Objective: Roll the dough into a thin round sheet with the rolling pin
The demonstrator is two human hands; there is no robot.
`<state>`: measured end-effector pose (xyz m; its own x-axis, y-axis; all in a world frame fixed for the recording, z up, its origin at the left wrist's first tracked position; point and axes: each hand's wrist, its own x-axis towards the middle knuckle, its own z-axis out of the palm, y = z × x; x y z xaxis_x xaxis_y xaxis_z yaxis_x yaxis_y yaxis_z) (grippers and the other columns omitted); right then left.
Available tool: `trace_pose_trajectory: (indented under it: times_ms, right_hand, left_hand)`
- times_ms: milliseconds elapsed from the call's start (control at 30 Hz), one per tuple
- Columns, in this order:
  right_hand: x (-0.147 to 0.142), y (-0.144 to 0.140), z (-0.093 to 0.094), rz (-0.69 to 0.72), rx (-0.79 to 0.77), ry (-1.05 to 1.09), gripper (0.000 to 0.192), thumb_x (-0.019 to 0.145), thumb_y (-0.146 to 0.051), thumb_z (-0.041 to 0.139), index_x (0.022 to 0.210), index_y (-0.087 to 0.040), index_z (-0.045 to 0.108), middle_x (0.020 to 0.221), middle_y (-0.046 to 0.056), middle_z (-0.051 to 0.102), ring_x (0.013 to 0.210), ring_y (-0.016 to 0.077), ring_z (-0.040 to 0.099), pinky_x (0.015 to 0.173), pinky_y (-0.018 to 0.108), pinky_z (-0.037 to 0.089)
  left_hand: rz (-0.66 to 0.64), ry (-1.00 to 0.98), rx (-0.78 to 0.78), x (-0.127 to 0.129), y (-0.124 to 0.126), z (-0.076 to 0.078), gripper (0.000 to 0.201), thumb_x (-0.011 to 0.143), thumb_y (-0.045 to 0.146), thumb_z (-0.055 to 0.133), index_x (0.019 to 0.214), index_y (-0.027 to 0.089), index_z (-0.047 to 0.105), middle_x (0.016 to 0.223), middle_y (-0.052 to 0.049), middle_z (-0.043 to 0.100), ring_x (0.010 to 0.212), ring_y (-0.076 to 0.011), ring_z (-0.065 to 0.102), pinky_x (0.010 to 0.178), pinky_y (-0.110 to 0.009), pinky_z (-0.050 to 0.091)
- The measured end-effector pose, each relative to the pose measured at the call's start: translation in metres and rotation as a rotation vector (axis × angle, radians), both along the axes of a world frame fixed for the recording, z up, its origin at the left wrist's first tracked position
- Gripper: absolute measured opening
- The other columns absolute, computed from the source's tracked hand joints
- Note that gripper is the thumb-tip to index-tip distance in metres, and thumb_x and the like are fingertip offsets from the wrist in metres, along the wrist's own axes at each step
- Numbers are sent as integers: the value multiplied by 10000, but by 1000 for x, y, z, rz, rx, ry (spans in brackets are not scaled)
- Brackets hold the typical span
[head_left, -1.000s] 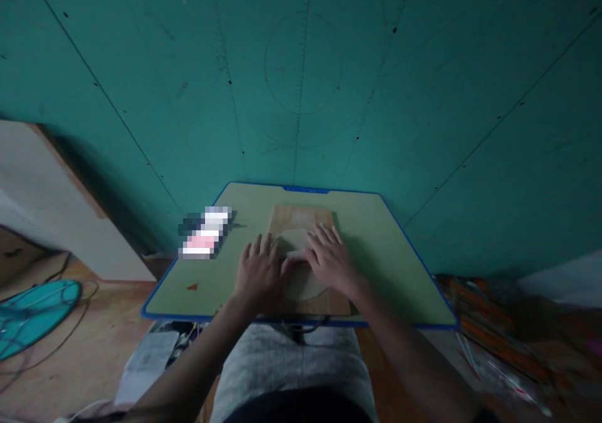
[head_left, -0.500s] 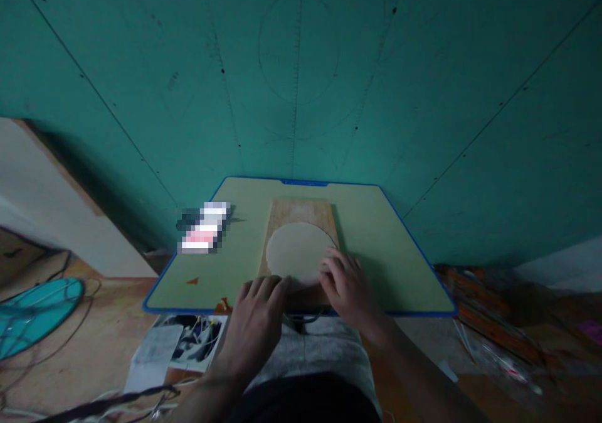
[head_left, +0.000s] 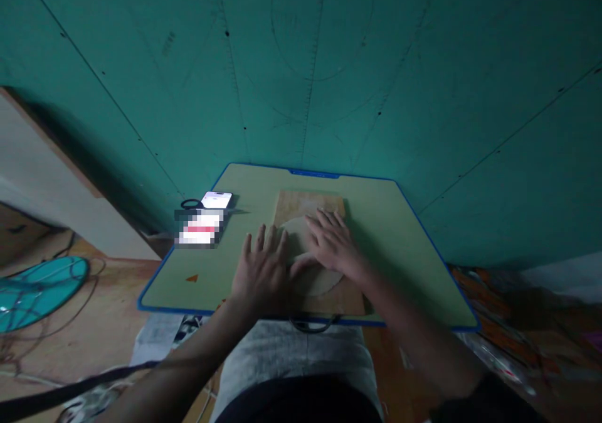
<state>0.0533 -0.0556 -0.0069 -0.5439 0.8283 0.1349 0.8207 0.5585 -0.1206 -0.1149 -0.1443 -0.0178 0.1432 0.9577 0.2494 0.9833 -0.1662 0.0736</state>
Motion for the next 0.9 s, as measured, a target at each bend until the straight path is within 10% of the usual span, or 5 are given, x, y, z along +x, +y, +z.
trace_pose_trajectory:
  times_ms: [300, 467, 667, 900]
  right_hand:
    - [-3, 28, 3, 137, 103, 415, 422, 971, -246, 408, 1347, -169, 584, 1429, 146, 568, 1373, 251, 463, 1161, 464, 338]
    - [55, 14, 2, -60, 231, 842, 330, 954, -279, 432, 1215, -207, 622, 1183, 124, 662, 1130, 247, 609, 978, 435, 493]
    - [79, 6, -18, -222, -64, 482, 330, 873, -216, 524, 1160, -177, 683, 918, 72, 644, 781, 198, 615, 745, 326, 497]
    - [72, -11, -6, -104, -162, 165, 221, 923, -193, 509, 1020, -196, 707, 871, 25, 559, 748, 153, 572, 674, 253, 391]
  left_hand:
    - [-209, -76, -111, -6, 11, -8, 320, 988, 377, 517, 1199, 158, 616, 1524, -228, 448, 1455, -378, 368, 1118, -556, 383]
    - [-14, -476, -86, -19, 6, 1, 185, 944, 308, 490, 1031, 169, 577, 1353, -219, 601, 1273, -336, 585, 973, -474, 520]
    - [255, -1190, -103, -40, -3, 21, 371, 815, 578, 546, 877, 218, 481, 609, 24, 598, 482, -179, 594, 453, -280, 479]
    - [313, -1451, -244, -38, -11, 17, 436, 627, 533, 713, 834, 176, 570, 663, -10, 667, 562, -177, 643, 535, -286, 523]
